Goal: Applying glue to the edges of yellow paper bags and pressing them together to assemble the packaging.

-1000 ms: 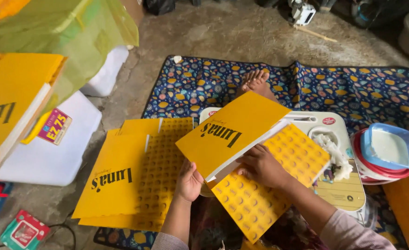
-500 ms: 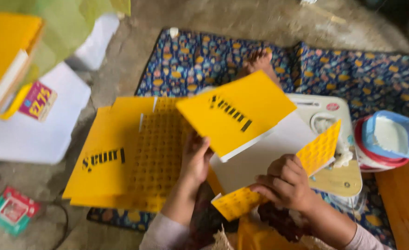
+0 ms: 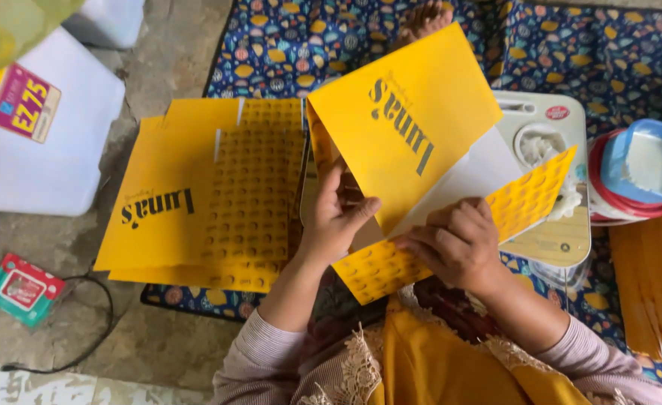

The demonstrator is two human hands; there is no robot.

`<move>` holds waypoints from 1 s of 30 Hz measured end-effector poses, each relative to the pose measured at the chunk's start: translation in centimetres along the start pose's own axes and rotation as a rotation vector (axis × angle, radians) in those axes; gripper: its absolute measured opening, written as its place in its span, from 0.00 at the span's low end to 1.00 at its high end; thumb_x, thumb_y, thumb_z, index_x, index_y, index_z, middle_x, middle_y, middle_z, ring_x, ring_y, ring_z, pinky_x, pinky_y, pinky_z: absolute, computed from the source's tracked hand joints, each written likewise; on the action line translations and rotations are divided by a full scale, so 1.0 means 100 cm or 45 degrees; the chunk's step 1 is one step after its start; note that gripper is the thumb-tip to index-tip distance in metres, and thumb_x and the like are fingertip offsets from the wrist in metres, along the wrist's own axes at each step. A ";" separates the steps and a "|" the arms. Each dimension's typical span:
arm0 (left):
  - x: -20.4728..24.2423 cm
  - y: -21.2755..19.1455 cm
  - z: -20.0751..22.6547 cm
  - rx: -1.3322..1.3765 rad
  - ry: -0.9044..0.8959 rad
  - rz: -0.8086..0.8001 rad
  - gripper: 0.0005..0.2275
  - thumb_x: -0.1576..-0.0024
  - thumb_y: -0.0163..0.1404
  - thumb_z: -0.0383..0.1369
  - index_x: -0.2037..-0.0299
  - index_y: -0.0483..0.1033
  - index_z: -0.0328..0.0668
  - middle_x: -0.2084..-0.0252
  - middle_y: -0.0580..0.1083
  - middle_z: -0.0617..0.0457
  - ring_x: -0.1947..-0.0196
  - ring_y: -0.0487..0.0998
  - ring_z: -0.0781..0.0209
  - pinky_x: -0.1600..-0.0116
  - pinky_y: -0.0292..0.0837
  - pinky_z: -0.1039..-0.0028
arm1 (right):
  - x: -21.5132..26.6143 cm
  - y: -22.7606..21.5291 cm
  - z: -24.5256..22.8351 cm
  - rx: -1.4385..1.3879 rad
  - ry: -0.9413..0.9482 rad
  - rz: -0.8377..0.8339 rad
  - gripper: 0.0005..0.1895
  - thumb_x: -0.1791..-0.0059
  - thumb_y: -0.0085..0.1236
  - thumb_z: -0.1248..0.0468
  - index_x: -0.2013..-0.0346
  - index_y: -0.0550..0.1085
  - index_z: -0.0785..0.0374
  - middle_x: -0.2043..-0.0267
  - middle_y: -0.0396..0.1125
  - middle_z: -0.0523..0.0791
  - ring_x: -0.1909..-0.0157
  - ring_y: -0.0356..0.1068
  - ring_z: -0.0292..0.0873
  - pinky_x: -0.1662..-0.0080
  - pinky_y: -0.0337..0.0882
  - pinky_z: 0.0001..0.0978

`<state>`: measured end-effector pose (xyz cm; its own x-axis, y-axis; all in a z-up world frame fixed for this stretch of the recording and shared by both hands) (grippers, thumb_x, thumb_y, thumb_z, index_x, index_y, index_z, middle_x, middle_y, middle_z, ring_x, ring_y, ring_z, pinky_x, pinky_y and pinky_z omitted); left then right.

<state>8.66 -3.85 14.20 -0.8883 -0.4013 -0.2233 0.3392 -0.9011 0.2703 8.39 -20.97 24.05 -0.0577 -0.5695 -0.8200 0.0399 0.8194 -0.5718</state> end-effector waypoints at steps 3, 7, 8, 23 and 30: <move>0.001 -0.004 0.012 0.003 0.003 -0.027 0.38 0.46 0.64 0.34 0.27 0.56 0.37 0.63 0.68 0.53 0.65 0.74 0.66 0.62 0.80 0.73 | 0.005 0.000 0.005 -0.010 0.030 -0.010 0.10 0.52 0.69 0.56 0.68 0.81 0.58 0.68 0.65 0.44 0.72 0.65 0.47 0.63 0.65 0.40; 0.007 -0.012 0.004 -0.025 -0.025 -0.062 0.34 0.45 0.63 0.35 0.30 0.59 0.37 0.59 0.72 0.48 0.62 0.77 0.60 0.60 0.82 0.69 | 0.005 -0.004 0.005 -0.016 0.041 -0.042 0.09 0.50 0.68 0.57 0.68 0.81 0.58 0.68 0.64 0.44 0.71 0.64 0.47 0.62 0.65 0.40; 0.008 -0.015 0.010 -0.033 0.002 -0.063 0.33 0.44 0.63 0.35 0.30 0.60 0.37 0.59 0.72 0.48 0.62 0.78 0.60 0.60 0.82 0.68 | 0.005 -0.004 0.005 0.007 0.045 -0.037 0.09 0.50 0.69 0.57 0.68 0.81 0.59 0.68 0.64 0.44 0.71 0.64 0.47 0.61 0.66 0.41; 0.010 -0.040 0.010 0.048 0.185 -0.013 0.23 0.37 0.56 0.34 0.33 0.66 0.40 0.52 0.76 0.49 0.56 0.77 0.66 0.52 0.81 0.68 | 0.000 -0.006 0.006 -0.021 0.031 -0.043 0.07 0.48 0.69 0.62 0.67 0.81 0.63 0.67 0.62 0.46 0.69 0.63 0.48 0.61 0.64 0.42; 0.015 -0.036 0.008 0.061 0.222 -0.027 0.23 0.36 0.55 0.30 0.31 0.64 0.37 0.50 0.76 0.48 0.52 0.77 0.66 0.46 0.80 0.63 | 0.000 -0.002 0.009 -0.062 0.033 -0.062 0.06 0.49 0.72 0.64 0.66 0.82 0.63 0.66 0.62 0.46 0.69 0.63 0.48 0.62 0.64 0.43</move>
<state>5.83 -1.06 13.65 -0.8266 -0.4082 -0.3875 0.3019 -0.9026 0.3067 9.32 -21.24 24.15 -0.0842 -0.6074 -0.7899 -0.0125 0.7933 -0.6086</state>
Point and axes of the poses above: each hand's wrist, its own x-axis away from the middle knuckle, its own y-axis out of the palm, z = x × y, the point moved 10 cm from there along -x, towards the middle knuckle
